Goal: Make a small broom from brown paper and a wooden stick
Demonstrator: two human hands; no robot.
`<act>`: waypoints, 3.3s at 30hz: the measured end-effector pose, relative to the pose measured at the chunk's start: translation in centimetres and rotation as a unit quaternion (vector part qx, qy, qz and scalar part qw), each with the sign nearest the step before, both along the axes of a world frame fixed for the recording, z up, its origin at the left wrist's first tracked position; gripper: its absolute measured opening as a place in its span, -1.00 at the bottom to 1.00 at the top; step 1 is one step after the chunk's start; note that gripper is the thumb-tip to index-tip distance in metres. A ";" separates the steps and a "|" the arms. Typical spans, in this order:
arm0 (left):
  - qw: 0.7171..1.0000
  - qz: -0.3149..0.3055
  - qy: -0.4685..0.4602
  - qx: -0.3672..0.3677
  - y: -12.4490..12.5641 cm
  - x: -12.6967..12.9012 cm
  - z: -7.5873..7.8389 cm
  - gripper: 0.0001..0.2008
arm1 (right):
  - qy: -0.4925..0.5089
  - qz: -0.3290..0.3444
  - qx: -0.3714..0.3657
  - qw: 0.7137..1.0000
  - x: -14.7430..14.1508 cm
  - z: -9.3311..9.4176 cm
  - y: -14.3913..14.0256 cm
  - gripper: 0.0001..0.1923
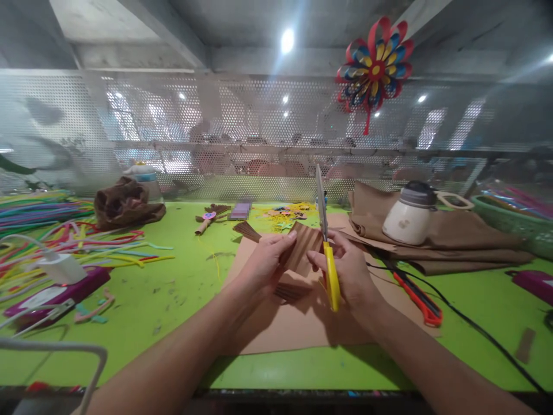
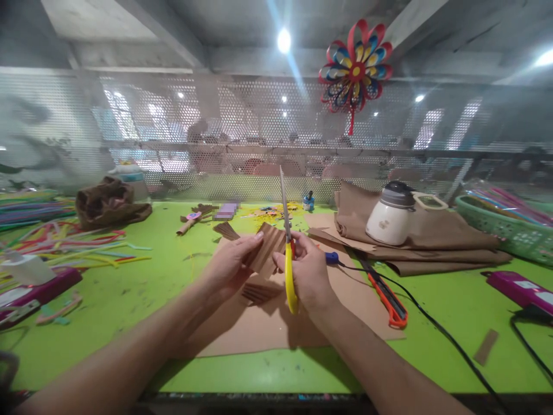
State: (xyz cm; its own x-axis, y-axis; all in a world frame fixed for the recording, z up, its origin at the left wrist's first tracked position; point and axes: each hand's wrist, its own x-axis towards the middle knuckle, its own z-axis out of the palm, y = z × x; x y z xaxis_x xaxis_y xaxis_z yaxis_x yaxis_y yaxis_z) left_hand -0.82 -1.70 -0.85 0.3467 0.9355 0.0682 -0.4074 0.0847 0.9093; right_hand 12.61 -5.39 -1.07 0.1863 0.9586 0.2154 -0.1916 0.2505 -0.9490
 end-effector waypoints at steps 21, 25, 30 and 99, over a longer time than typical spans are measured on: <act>0.967 0.195 0.057 0.153 1.4 -1.9 1.8 -0.74 | -0.057 0.050 -0.024 0.997 0.8 0.8 -0.2 -0.59; 0.965 0.224 0.009 0.138 2.0 -2.7 2.6 -0.75 | -0.156 0.053 -0.053 0.985 0.6 1.7 -0.9 -0.55; 0.973 0.208 0.001 0.104 1.8 -2.9 2.7 -0.75 | -0.269 0.071 0.025 0.960 0.6 1.1 -0.4 -0.67; 0.982 0.161 0.039 0.092 -0.1 -2.2 3.6 -0.80 | -0.246 0.107 0.015 0.963 0.5 0.8 -0.6 -0.66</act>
State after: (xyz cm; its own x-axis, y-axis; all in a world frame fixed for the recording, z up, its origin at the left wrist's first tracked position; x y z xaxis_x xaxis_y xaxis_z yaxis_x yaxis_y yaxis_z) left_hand -3.06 -1.80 2.71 0.0463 0.9719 0.2308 -0.3151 -0.2050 0.9267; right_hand 13.09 -6.01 -0.28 -0.1462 0.9560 0.2545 0.2294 0.2830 -0.9313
